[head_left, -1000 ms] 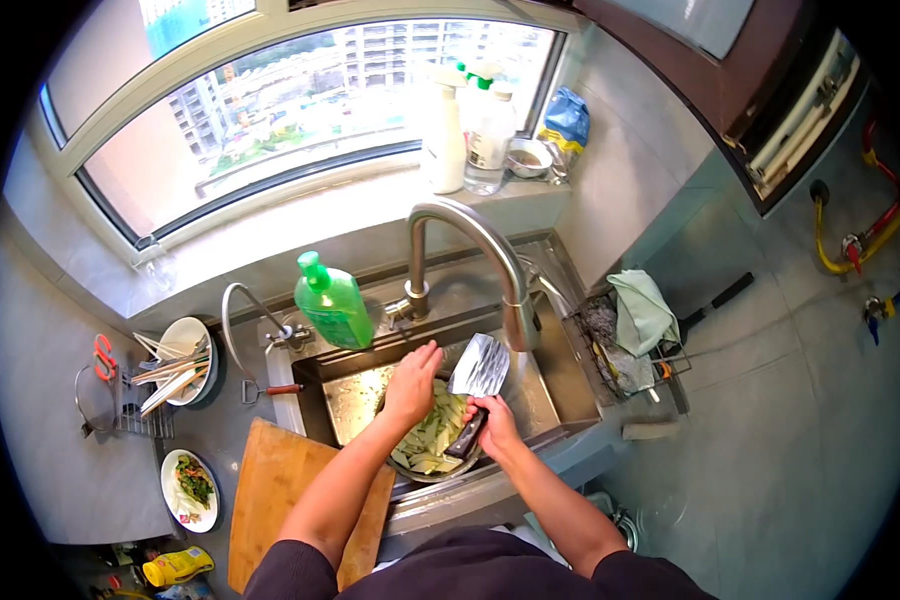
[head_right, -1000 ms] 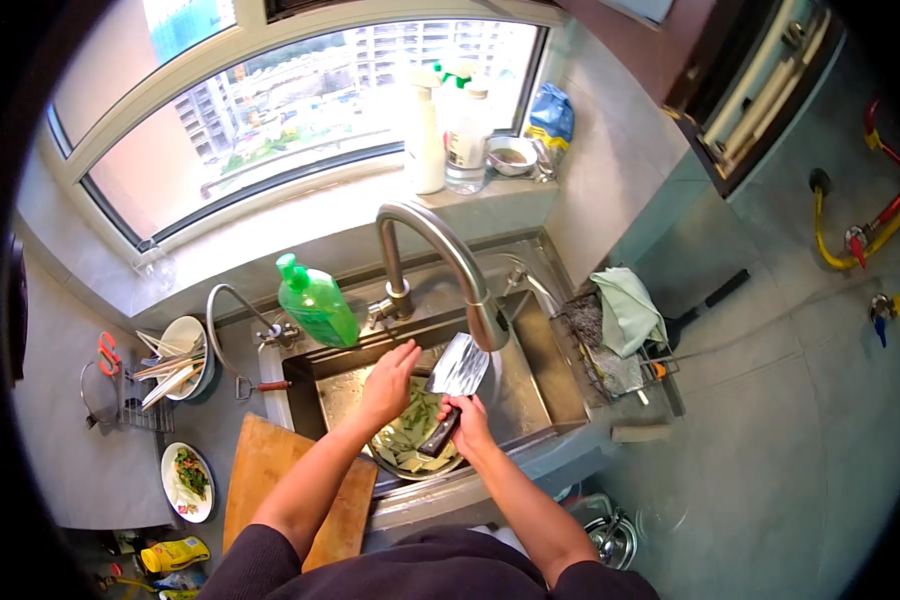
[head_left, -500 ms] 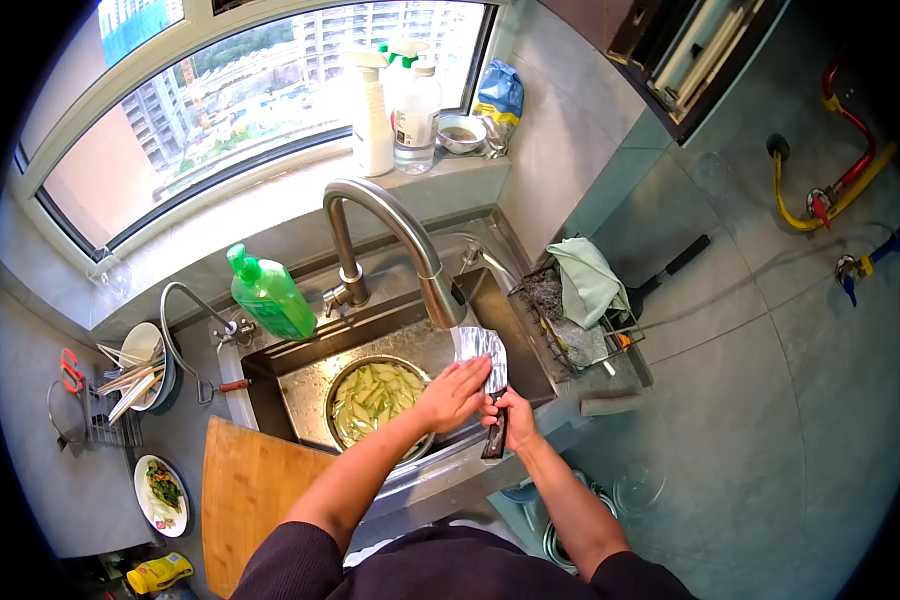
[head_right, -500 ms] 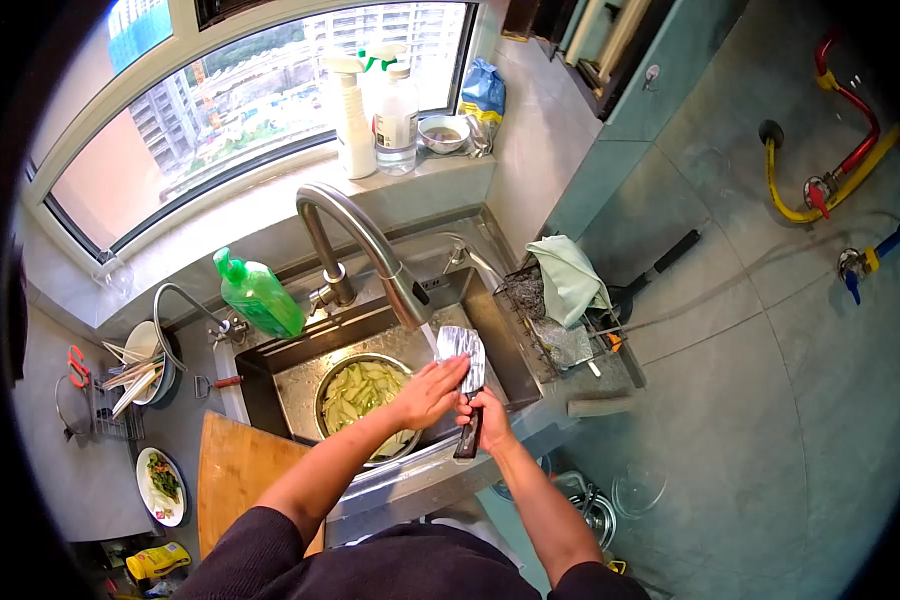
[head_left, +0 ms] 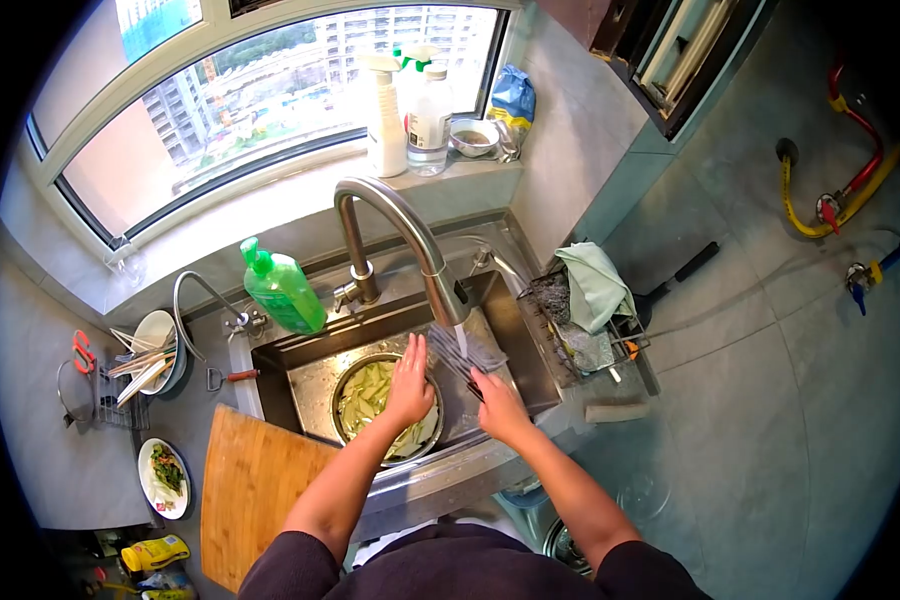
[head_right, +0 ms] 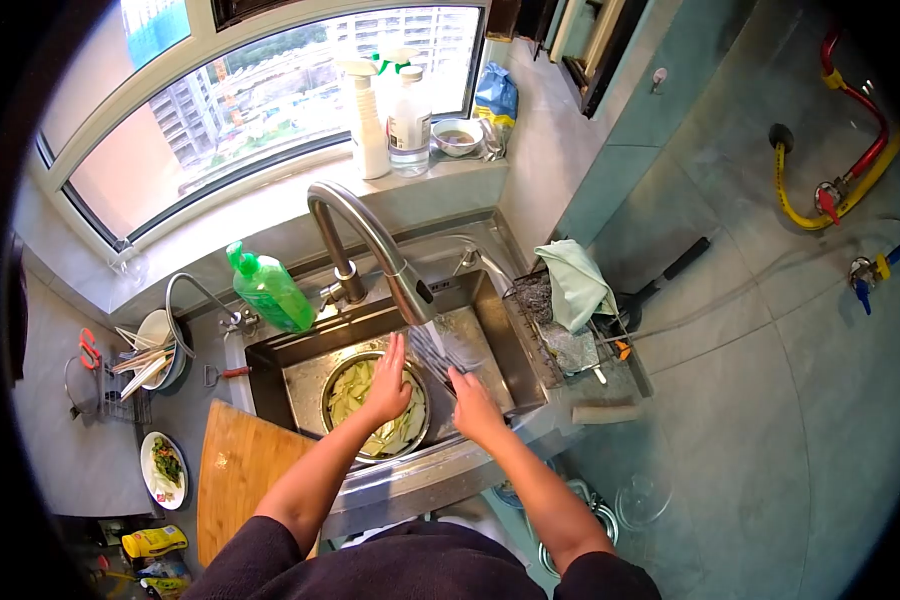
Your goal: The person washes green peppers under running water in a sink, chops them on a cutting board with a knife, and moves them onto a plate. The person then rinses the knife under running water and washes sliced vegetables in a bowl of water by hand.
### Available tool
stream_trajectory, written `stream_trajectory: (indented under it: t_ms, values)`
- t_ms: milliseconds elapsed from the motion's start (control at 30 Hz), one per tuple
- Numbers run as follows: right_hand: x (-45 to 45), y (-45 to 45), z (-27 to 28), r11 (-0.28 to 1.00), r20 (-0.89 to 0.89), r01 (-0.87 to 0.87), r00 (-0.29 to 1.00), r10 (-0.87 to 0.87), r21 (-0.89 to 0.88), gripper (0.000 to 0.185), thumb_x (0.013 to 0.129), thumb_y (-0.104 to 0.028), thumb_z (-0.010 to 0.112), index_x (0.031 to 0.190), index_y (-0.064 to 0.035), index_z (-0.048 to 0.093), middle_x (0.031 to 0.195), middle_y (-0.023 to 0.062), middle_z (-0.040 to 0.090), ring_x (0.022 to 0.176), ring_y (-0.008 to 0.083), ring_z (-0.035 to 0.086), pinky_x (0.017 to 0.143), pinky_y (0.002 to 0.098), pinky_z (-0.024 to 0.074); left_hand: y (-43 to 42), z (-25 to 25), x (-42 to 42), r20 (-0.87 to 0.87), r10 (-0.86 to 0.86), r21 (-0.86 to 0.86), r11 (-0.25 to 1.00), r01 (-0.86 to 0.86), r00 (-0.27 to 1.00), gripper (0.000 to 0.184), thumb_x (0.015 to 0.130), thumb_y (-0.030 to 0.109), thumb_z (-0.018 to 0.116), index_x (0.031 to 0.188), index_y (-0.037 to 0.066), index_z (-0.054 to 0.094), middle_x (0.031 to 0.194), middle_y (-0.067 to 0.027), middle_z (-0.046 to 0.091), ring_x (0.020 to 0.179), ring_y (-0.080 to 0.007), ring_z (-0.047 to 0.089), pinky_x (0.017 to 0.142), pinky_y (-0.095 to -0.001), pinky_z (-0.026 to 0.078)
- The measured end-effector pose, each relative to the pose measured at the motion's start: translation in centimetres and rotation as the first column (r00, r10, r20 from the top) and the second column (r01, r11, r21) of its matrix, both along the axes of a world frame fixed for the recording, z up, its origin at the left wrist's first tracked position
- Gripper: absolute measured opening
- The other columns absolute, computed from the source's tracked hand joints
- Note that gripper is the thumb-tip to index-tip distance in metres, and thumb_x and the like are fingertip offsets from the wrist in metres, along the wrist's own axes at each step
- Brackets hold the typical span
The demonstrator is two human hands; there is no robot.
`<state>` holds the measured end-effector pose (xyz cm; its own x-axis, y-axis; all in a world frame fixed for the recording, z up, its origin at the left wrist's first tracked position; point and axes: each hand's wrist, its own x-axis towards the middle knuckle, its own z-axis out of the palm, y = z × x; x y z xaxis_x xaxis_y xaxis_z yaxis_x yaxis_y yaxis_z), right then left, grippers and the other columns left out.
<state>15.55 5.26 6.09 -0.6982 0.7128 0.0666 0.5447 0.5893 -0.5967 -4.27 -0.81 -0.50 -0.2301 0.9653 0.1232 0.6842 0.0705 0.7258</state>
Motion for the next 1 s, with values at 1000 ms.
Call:
stream_trajectory:
  t_ms: [1000]
  values:
    - [1.3, -0.7, 1.9, 0.970, 0.112, -0.083, 0.992, 0.059, 0.228, 0.031, 0.079, 0.002, 0.055, 0.108, -0.0090, 0.052, 0.096, 0.0117, 0.058, 0.090, 0.0331, 0.059, 0.075, 0.0425, 0.0480, 2.7, 2.7, -1.1, -0.305, -0.177, -0.157, 0.978, 0.134, 0.936, 0.093, 0.066, 0.008, 0.068, 0.148, 0.003, 0.024, 0.151, -0.0177, 0.030, 0.139, -0.0300, 0.031, 0.115, -0.0437, 0.024]
